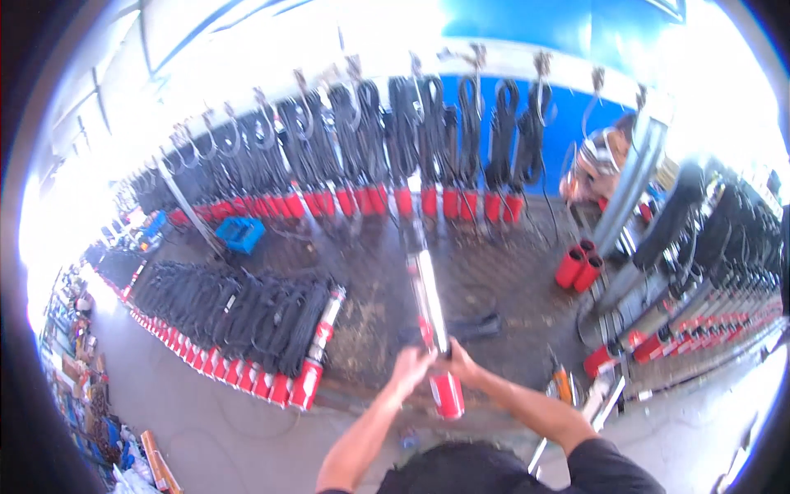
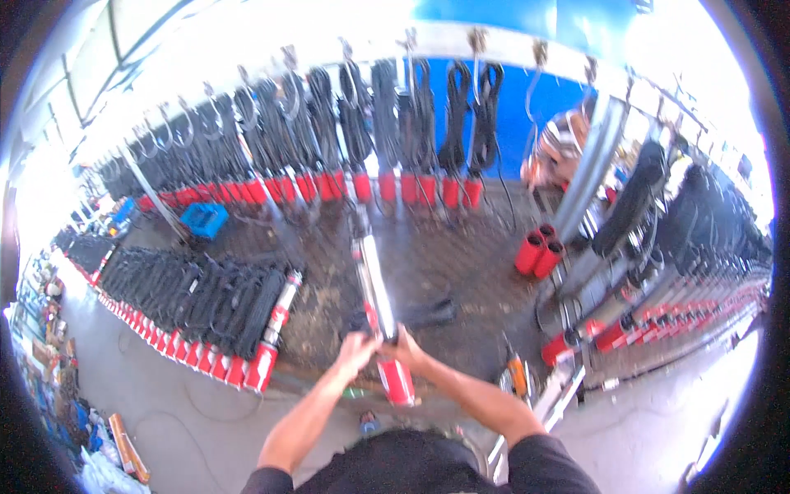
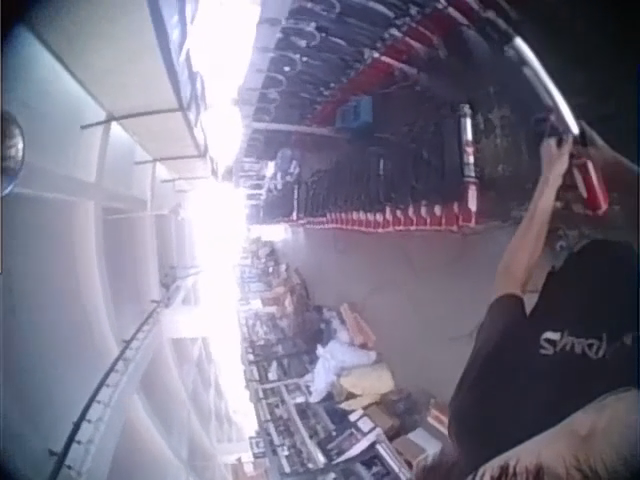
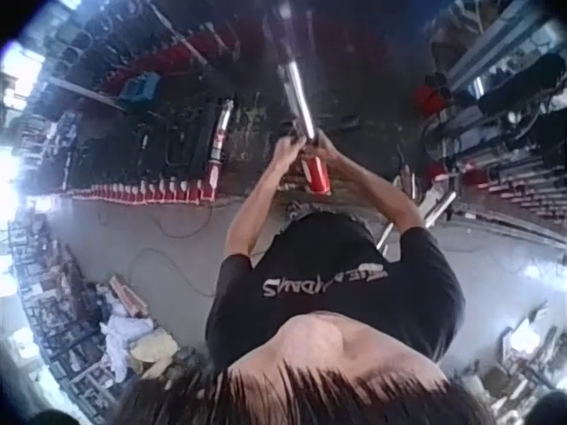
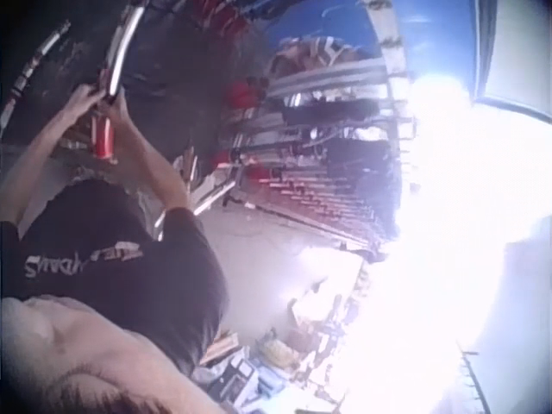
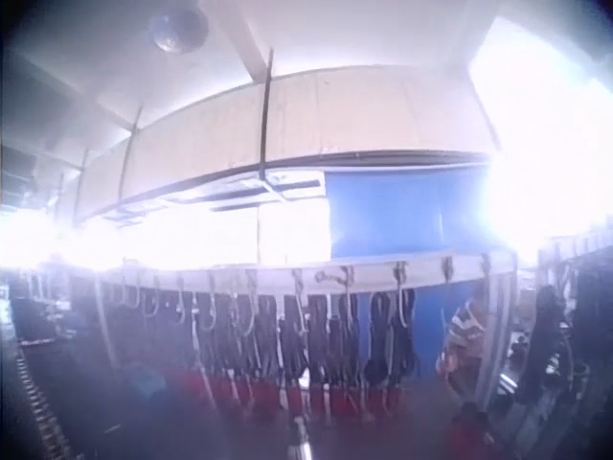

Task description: The person assembles a submersible pump by sliding a red protective sleeve onto the pump body, tightening screws using a pneumatic screwdriver, and organizing the power cables.

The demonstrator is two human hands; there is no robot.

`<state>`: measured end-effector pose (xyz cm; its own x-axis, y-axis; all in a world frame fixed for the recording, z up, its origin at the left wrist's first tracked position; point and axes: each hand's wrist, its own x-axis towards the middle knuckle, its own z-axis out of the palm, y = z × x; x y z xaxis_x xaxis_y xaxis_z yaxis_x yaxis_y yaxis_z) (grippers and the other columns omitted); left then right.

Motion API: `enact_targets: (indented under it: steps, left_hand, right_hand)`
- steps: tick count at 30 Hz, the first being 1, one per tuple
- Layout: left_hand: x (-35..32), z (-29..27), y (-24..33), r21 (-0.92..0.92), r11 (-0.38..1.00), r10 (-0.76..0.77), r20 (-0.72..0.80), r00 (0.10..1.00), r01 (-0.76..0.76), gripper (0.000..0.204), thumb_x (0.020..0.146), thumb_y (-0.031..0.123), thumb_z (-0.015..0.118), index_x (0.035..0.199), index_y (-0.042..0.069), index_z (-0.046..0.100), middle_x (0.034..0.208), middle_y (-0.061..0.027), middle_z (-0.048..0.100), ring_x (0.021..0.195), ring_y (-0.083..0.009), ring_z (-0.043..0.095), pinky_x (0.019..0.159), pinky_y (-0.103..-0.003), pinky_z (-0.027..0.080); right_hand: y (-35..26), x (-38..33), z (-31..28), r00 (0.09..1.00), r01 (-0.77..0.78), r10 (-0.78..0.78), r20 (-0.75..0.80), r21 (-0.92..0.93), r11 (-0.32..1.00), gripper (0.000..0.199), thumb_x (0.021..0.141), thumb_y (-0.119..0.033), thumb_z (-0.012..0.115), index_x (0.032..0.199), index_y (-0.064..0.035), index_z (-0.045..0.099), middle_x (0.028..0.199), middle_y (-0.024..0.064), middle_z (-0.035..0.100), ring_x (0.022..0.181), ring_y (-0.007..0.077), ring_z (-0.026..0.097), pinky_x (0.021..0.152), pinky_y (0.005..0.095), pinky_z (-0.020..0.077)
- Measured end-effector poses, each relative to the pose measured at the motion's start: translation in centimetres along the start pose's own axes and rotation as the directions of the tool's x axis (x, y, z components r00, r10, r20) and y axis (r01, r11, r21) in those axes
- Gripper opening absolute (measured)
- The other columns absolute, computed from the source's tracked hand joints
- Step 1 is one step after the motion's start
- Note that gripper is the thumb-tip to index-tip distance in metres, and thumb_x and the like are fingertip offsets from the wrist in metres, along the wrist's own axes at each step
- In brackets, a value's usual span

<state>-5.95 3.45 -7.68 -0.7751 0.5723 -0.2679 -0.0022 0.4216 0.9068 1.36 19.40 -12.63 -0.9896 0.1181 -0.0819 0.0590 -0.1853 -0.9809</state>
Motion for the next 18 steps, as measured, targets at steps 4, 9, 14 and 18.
enact_targets:
  steps: [4,9,14,18]
  left_hand:
    - [5.0,3.2,-13.3,-0.235,0.969,-0.111,-0.117,0.987,0.081,0.042,0.1,0.032,0.057,0.099,-0.007,0.072,0.088,-0.0206,0.073,0.085,-0.0239,0.071,0.074,-0.04,0.051]
    - [2.9,7.1,-13.7,0.065,0.981,-0.174,-0.123,0.977,0.183,0.051,0.097,0.038,0.053,0.097,-0.009,0.07,0.094,-0.0312,0.07,0.096,-0.0423,0.07,0.083,-0.048,0.052]
    - [2.6,8.3,-9.0,0.257,0.931,-0.263,-0.028,0.964,0.261,0.07,0.09,0.057,0.058,0.096,-0.011,0.071,0.097,-0.0343,0.069,0.1,-0.0449,0.069,0.085,-0.05,0.054]
    - [3.6,6.4,-12.3,0.24,0.934,-0.261,-0.044,0.964,0.264,0.068,0.088,0.054,0.062,0.098,-0.013,0.07,0.099,-0.0352,0.068,0.101,-0.0463,0.068,0.086,-0.049,0.053]
  right_hand:
    - [4.5,0.2,1.2,0.975,-0.181,0.186,-0.12,0.047,0.982,0.041,0.087,-0.018,0.079,0.116,0.002,0.058,0.096,0.0053,0.066,0.091,0.0145,0.063,0.081,0.0356,0.0556]
    - [6.7,-2.8,0.6,0.889,-0.379,0.363,-0.278,-0.004,0.925,0.047,0.087,-0.025,0.08,0.113,0.0064,0.056,0.096,0.0089,0.066,0.086,0.0146,0.064,0.077,0.0347,0.0562]
    - [11.7,-4.5,-1.8,0.866,-0.441,0.391,-0.311,-0.108,0.891,0.075,0.087,-0.036,0.078,0.127,0.0149,0.04,0.112,0.0213,0.061,0.1,0.0219,0.062,0.082,0.0368,0.0551]
    - [9.1,-4.3,-1.2,0.857,-0.515,0.505,-0.107,-0.124,0.848,0.095,0.087,-0.051,0.074,0.137,0.0185,0.031,0.123,0.0263,0.058,0.109,0.0267,0.06,0.087,0.0381,0.0537]
